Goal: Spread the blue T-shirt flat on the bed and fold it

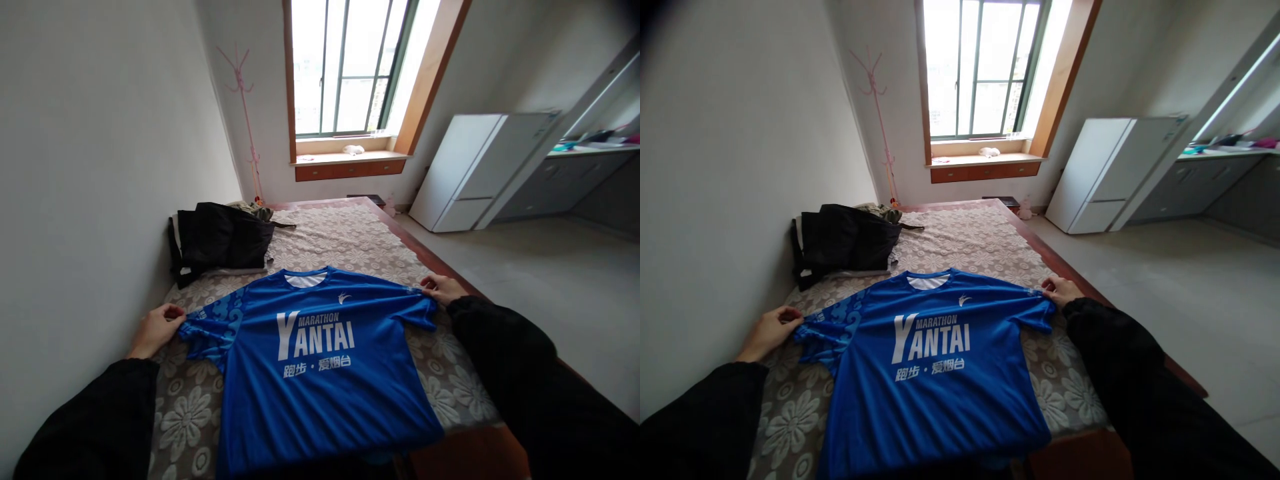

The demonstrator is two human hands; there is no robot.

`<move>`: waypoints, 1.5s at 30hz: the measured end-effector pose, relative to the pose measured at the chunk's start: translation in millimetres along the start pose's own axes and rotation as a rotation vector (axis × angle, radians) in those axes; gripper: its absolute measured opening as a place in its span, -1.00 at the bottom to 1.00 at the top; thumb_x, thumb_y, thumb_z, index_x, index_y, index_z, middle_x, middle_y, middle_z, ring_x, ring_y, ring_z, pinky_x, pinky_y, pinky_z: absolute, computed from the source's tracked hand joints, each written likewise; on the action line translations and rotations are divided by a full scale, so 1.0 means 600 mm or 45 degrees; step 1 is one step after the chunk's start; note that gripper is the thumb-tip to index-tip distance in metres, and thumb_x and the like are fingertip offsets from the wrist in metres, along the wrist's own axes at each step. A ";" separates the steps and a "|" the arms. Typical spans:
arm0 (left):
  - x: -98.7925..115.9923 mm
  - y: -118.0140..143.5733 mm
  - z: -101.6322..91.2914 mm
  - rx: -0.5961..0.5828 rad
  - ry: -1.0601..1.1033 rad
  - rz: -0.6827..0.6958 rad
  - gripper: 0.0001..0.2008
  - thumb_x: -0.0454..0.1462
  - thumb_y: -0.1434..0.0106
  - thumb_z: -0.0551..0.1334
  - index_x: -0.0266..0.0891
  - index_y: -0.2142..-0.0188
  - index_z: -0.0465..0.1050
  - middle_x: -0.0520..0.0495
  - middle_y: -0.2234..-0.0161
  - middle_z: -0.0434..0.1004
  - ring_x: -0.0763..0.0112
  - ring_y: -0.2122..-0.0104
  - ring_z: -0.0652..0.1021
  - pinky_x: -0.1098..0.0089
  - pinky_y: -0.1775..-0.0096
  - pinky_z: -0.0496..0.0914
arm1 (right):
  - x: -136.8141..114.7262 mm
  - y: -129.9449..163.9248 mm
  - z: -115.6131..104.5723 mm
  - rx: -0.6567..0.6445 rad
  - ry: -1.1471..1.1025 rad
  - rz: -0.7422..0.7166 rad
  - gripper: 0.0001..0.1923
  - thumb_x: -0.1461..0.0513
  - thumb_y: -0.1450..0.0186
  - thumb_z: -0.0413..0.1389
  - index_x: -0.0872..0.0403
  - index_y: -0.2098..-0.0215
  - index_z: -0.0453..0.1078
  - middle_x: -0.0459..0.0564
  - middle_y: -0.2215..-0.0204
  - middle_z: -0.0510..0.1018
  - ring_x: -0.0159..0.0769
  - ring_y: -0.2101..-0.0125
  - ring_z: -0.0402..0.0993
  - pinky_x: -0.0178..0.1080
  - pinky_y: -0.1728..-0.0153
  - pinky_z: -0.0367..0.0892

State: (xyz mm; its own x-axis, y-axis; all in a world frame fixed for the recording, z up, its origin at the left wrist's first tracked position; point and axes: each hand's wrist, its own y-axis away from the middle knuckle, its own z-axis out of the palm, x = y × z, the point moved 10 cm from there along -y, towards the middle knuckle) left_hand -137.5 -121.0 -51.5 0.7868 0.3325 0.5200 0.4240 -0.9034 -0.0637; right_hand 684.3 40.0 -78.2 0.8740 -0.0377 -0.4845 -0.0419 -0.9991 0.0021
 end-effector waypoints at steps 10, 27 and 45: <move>0.004 0.009 -0.004 -0.120 -0.074 0.032 -0.63 0.02 -0.01 0.26 -0.16 0.30 0.53 -0.12 0.32 0.68 0.10 0.26 0.65 0.31 0.27 0.45 | 0.004 -0.016 0.001 -0.072 0.276 -0.006 -0.82 0.10 -0.06 0.27 0.00 0.54 0.42 0.08 0.45 0.63 -0.02 0.32 0.58 -0.13 0.30 0.38; 0.090 0.257 0.027 -0.151 -0.094 0.417 -0.59 0.11 -0.24 0.16 0.02 0.07 0.55 -0.04 0.00 0.61 0.03 -0.02 0.58 0.16 -0.09 0.45 | -0.101 0.267 0.027 0.020 0.147 -0.368 -0.79 0.06 -0.31 0.05 -0.02 0.31 0.43 0.00 0.37 0.58 -0.20 0.38 0.51 -0.17 0.29 0.40; 0.062 0.245 0.016 0.023 -0.124 0.102 -0.56 0.12 -0.24 0.14 -0.13 0.17 0.52 -0.12 0.12 0.62 0.12 0.15 0.59 0.21 0.08 0.45 | -0.033 0.232 0.035 0.085 -0.112 -0.165 -0.51 -0.22 -0.16 0.16 -0.01 0.33 0.55 -0.01 0.48 0.63 -0.14 0.48 0.54 -0.16 0.45 0.38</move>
State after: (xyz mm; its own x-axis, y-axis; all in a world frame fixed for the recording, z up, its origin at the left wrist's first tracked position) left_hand -41.6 -238.7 -49.9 0.8580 0.2848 0.4274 0.3651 -0.9235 -0.1175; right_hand 651.1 -97.9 -86.6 0.8286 0.0961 -0.5515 0.0340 -0.9920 -0.1218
